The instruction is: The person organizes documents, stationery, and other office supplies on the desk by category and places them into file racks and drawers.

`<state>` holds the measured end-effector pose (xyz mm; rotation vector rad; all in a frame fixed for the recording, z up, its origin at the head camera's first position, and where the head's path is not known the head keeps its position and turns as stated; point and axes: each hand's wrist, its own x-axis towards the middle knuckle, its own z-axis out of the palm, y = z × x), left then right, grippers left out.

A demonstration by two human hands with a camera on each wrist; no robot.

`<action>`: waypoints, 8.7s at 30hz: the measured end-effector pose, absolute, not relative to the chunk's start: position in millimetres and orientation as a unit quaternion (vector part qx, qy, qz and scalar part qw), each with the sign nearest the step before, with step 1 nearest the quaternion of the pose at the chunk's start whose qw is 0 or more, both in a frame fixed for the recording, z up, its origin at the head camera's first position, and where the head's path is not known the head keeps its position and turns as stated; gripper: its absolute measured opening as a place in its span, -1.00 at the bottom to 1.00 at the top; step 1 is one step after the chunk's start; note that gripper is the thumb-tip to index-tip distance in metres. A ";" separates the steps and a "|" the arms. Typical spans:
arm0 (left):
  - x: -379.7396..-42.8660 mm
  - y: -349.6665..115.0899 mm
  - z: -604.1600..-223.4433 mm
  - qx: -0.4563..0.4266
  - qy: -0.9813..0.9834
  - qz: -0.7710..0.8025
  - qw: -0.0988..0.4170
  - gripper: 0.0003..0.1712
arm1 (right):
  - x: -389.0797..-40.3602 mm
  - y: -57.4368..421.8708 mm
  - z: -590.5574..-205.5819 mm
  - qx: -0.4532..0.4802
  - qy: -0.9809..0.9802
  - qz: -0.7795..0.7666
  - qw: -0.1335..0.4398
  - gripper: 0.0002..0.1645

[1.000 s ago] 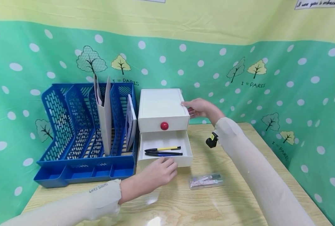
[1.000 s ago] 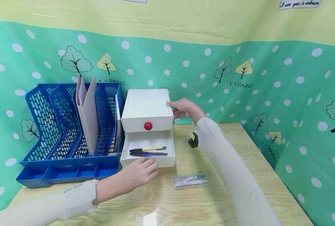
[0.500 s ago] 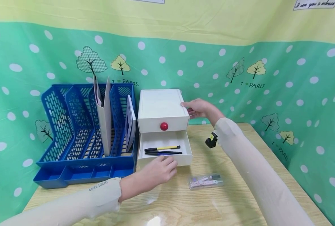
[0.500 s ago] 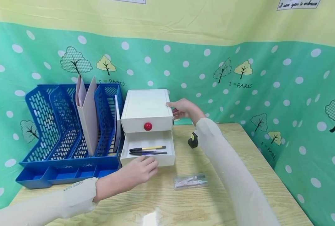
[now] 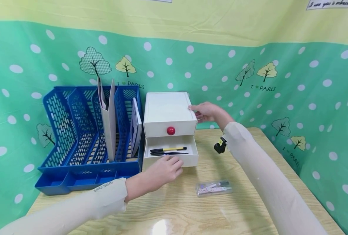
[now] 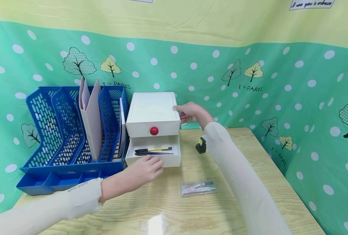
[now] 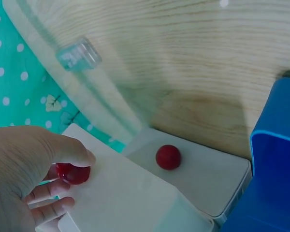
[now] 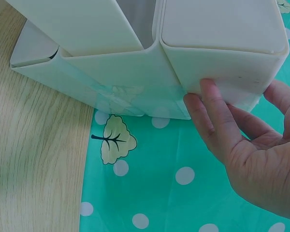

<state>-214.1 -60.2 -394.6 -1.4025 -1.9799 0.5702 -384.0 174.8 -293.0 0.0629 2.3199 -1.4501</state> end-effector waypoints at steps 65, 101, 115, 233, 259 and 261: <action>-274.5 -56.4 -392.4 -0.488 -0.793 0.251 0.265 -0.70 | -386.4 175.1 -295.2 0.025 0.828 -0.522 0.201 -0.37; -283.1 -49.6 -393.3 -0.471 -0.793 0.267 0.280 -0.75 | -384.8 175.9 -294.3 0.014 0.830 -0.520 0.203 -0.34; -288.6 -44.7 -396.4 -0.468 -0.798 0.253 0.285 -0.76 | -385.7 176.6 -294.4 0.018 0.827 -0.523 0.204 -0.34; -288.1 -29.3 -464.4 -0.431 -0.816 0.310 0.227 -0.66 | -389.2 178.2 -297.9 0.035 0.816 -0.542 0.198 -0.30; -285.1 -28.9 -461.8 -0.431 -0.821 0.306 0.214 -0.67 | -387.5 176.5 -298.3 0.030 0.819 -0.537 0.201 -0.25; -284.5 -29.3 -461.6 -0.432 -0.822 0.303 0.214 -0.68 | -387.4 176.4 -298.7 0.030 0.819 -0.536 0.202 -0.26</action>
